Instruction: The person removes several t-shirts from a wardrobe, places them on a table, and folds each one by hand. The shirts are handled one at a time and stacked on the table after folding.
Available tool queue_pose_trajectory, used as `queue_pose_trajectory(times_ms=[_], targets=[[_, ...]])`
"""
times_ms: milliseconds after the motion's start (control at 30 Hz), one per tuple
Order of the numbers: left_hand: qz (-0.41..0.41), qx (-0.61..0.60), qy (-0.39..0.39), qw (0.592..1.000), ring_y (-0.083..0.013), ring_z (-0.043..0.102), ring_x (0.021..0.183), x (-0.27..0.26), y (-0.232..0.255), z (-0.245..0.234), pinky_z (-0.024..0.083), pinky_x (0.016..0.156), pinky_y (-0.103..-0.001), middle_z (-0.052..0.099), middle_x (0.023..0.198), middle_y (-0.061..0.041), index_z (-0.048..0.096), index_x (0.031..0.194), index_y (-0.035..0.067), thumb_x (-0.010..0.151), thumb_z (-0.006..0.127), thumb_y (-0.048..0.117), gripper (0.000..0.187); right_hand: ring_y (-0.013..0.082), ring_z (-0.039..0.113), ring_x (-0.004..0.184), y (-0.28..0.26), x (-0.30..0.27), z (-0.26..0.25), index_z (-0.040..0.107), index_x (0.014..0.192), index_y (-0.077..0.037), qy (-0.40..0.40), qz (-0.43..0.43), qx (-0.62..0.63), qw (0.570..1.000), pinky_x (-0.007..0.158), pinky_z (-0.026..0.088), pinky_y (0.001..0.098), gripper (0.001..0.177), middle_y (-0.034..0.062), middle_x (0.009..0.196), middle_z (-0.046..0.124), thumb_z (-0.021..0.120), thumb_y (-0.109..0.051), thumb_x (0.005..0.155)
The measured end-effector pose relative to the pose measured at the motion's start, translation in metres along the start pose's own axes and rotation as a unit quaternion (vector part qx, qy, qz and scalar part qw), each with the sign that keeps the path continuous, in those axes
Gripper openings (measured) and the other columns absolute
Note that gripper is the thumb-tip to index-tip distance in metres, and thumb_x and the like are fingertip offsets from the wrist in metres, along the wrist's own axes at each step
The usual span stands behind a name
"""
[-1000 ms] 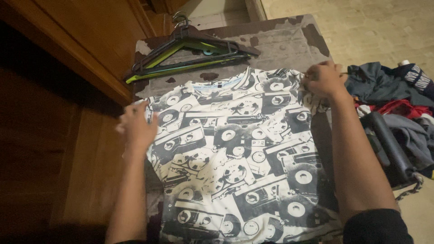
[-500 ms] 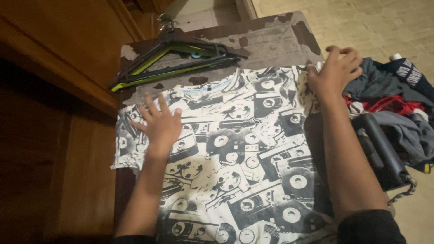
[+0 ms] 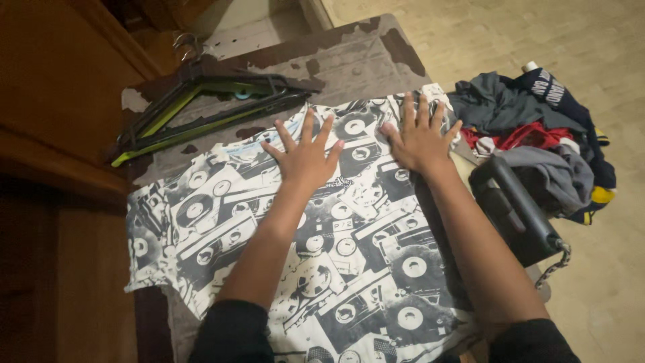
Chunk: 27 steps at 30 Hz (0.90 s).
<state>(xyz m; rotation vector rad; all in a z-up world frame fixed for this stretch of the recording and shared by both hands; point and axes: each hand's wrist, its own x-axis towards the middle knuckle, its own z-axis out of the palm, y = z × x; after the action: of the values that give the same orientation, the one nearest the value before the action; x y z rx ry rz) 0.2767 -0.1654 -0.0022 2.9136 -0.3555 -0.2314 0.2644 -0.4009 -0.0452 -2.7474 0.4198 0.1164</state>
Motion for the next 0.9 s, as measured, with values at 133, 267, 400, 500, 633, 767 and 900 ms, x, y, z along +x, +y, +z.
queue_pose_trajectory(times_ms=[133,267,400,500,633,767,900], targets=[[0.005,0.005,0.008,1.0,-0.0579,-0.01,0.149,0.007,-0.007,0.014,-0.007,0.104,-0.087,0.008,0.171,0.001,0.024,0.159,0.04,0.096,0.036,0.067,0.07,0.044,-0.001,0.157,0.015,0.018,0.008,0.013,0.165,-0.014,0.064,0.018,-0.004,0.998,0.115,-0.006,0.0767,0.087,0.0136,0.172,0.007,0.031,-0.068,0.099],[0.016,0.017,0.039,0.999,-0.0578,-0.009,0.148,0.011,-0.011,0.025,-0.009,0.105,-0.086,0.009,0.171,0.0,0.022,0.161,0.032,0.097,0.036,0.068,0.075,0.0466,0.003,0.158,0.01,0.025,0.016,0.022,0.167,-0.007,0.172,-0.035,-0.098,0.98,0.114,-0.004,0.0778,0.084,0.0194,0.173,0.012,0.043,-0.053,0.099],[0.019,0.021,0.05,0.998,-0.0584,-0.009,0.148,0.012,-0.011,0.023,-0.009,0.107,-0.083,0.011,0.17,-0.002,0.023,0.161,0.029,0.096,0.038,0.068,0.077,0.0405,0.006,0.156,-0.015,0.022,0.009,0.026,0.162,-0.025,0.07,-0.155,-0.039,0.985,0.11,-0.003,0.0782,0.075,0.0121,0.171,0.013,0.038,-0.053,0.093],[0.006,0.004,0.033,0.999,-0.0574,-0.008,0.149,0.009,-0.01,0.019,-0.008,0.108,-0.082,0.012,0.17,0.001,0.026,0.16,0.032,0.094,0.04,0.068,0.076,0.0367,0.004,0.156,-0.022,0.019,0.007,0.023,0.158,-0.038,-0.048,-0.091,-0.065,0.993,0.112,-0.005,0.0776,0.069,0.0019,0.171,0.01,0.032,-0.064,0.095],[0.02,-0.018,0.055,0.998,-0.0563,-0.006,0.15,0.008,-0.015,0.016,-0.007,0.108,-0.082,0.016,0.169,0.001,0.032,0.158,0.033,0.095,0.042,0.065,0.072,0.0428,0.007,0.155,-0.004,0.035,0.007,0.025,0.161,-0.03,0.044,-0.076,-0.032,0.996,0.113,-0.004,0.0771,0.067,0.0061,0.17,0.015,0.029,-0.059,0.101],[0.069,-0.076,0.113,0.988,-0.0543,0.003,0.151,0.012,-0.022,0.025,-0.002,0.113,-0.077,0.022,0.168,-0.003,0.049,0.15,0.028,0.097,0.049,0.051,0.057,0.0484,0.01,0.159,0.008,0.049,0.027,0.029,0.165,-0.017,0.18,-0.109,-0.051,0.976,0.116,-0.002,0.0785,0.068,0.0208,0.172,0.017,0.038,-0.049,0.105],[0.152,-0.185,0.238,0.941,-0.0465,0.023,0.156,0.009,-0.043,0.034,0.007,0.122,-0.069,0.038,0.165,-0.013,0.07,0.131,0.016,0.103,0.057,0.03,0.035,0.0487,0.015,0.153,-0.027,0.045,0.036,0.028,0.162,-0.01,0.174,-0.171,-0.082,0.966,0.109,0.002,0.0817,0.096,0.0295,0.167,0.016,0.056,-0.056,0.083]])
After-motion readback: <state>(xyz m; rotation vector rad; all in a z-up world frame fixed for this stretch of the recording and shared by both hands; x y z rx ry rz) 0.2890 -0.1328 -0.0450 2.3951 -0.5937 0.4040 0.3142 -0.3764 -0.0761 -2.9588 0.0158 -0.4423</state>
